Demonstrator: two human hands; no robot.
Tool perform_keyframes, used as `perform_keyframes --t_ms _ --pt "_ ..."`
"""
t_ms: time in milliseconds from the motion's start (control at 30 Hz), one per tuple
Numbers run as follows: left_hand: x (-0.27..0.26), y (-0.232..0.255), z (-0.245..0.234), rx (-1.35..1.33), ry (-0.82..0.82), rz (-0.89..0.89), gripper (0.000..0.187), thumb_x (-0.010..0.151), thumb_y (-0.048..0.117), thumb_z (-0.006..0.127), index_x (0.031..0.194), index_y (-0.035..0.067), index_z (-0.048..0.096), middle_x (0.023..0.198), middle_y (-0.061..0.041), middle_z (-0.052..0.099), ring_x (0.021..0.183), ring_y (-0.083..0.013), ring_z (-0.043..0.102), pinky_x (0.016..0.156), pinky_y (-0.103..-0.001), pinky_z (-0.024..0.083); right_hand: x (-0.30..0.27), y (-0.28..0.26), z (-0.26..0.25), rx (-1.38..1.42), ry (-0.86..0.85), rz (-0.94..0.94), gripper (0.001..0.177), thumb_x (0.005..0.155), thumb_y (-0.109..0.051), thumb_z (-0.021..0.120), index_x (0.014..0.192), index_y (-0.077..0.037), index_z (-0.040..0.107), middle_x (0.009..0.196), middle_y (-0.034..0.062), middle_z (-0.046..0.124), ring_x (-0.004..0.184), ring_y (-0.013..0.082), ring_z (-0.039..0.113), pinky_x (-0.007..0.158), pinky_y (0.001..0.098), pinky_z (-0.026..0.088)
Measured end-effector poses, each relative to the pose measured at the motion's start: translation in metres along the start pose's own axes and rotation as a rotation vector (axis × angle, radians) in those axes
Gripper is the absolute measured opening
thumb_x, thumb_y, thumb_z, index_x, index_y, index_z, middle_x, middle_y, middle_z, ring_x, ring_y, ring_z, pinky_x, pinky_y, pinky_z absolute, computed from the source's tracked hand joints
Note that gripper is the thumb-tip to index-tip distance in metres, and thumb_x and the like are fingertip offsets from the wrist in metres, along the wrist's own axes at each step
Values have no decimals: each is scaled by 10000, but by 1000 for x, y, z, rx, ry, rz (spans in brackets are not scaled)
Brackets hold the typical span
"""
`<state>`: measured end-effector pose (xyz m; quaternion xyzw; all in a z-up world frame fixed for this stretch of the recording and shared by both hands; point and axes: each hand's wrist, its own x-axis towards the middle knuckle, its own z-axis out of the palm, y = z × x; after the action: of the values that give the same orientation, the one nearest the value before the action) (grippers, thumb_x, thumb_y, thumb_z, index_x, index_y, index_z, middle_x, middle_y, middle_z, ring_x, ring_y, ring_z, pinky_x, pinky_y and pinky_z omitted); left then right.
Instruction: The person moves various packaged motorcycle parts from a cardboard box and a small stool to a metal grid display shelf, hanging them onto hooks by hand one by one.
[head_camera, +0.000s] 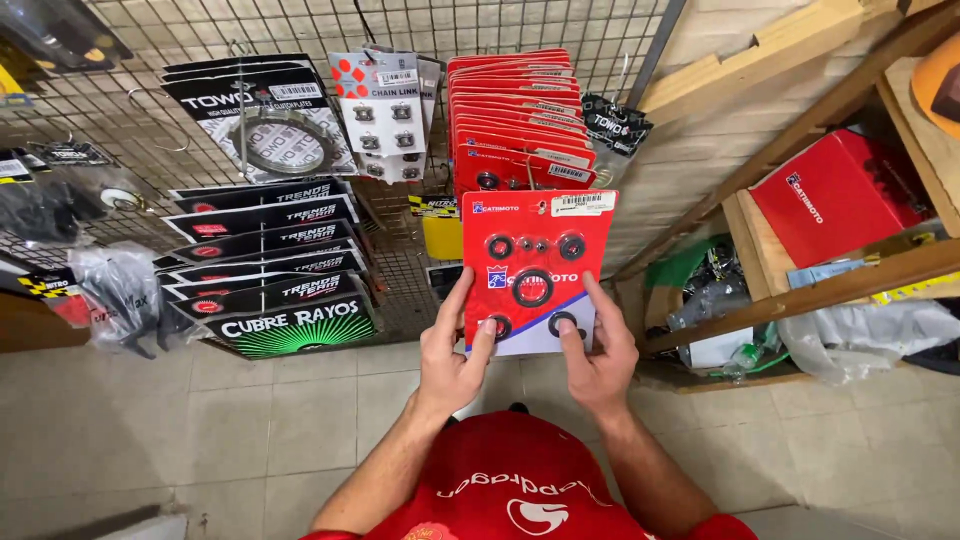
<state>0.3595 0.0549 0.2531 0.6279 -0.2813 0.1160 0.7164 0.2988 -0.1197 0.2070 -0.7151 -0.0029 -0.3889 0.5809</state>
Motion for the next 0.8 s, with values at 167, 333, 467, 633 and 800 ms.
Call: perform_keyframes --t_ms 167,333,467,633,800 --pt "-3 -3 -2 6 7 -30 585 908 -28 619 1470 -96 472 561 -115 665 462 -157 622 494 -279 533 -6 4 1 -68 14 -43 542 842 41 690 1368 129 593 1043 229 715 978 196 651 779 373 553" --pt "1 -11 -5 57 4 -44 585 913 0 631 1474 -74 485 585 -129 679 472 -185 635 502 -304 541 -2 10 6 -102 21 -42 540 849 26 694 1373 118 601 1078 236 716 1020 216 649 799 386 550" --pt "19 -37 -9 270 -82 -93 612 966 105 625 1546 31 443 937 -254 759 814 -416 745 719 -491 588 22 31 10 -202 -42 -28 558 876 36 707 1422 53 594 1119 259 674 948 297 695 704 392 566" --pt "45 -77 -11 443 -171 -115 634 1020 121 588 1600 139 333 1155 -352 683 991 -579 661 806 -649 544 51 56 31 -138 -122 -10 666 894 85 687 1522 -14 488 1113 239 631 868 241 658 661 362 591" --pt "51 -106 -14 595 -212 -115 706 1022 112 575 1634 252 254 1345 -279 631 1027 -546 662 784 -638 558 53 90 33 -141 -183 0 765 884 111 668 1578 -41 382 1107 226 578 805 290 723 625 351 621"
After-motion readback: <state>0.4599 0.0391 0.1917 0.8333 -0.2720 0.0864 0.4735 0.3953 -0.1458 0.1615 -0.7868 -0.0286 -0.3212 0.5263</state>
